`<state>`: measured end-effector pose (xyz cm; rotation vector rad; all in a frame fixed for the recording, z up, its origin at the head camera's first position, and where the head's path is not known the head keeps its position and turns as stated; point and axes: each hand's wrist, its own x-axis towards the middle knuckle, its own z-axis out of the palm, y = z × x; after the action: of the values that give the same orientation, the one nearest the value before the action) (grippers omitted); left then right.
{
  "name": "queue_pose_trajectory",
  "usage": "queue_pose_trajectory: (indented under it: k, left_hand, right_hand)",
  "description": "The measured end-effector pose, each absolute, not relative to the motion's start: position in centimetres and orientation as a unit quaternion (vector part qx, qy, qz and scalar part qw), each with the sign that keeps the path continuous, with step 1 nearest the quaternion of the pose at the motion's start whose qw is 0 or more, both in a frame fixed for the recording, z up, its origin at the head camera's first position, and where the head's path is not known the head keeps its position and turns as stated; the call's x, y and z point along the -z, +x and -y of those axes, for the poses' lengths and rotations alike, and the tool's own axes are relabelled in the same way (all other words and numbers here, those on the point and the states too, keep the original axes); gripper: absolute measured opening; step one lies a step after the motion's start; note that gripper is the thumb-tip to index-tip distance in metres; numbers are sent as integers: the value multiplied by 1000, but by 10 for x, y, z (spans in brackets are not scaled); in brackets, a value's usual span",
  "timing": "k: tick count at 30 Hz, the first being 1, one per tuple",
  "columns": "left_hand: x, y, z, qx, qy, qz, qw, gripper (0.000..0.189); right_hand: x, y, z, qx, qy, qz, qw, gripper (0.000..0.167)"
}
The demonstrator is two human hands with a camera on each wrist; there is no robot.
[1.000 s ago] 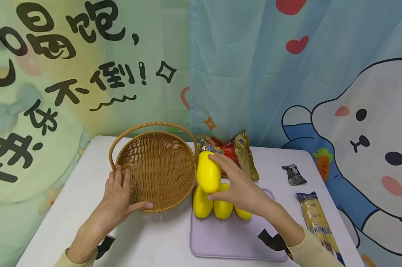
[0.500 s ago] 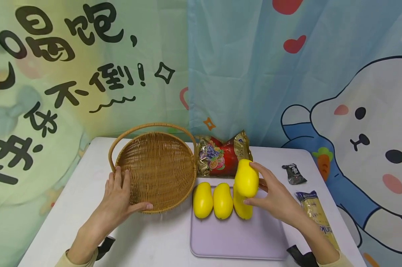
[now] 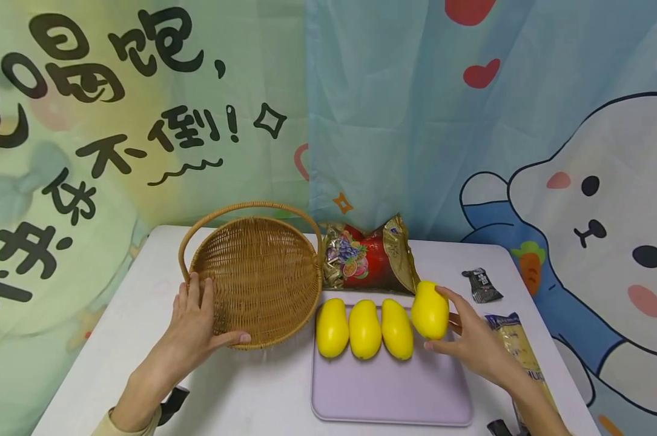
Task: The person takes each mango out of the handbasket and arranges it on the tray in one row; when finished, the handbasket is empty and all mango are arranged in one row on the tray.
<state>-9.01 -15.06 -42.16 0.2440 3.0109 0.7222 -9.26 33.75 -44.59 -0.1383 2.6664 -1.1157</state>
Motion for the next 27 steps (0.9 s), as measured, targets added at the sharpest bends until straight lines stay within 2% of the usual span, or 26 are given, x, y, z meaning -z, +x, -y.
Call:
queue_pose_trajectory:
  k: [11,27]
  left_hand:
    - [422,-90,151,-228,82,-970,11,126]
    - [424,-90,152,-226,84,-970,1,126]
  right_hand:
    - [477,-91,-346,368,-27,-917,151,116]
    - [482,-86,-349,354,-20,-923,147,116]
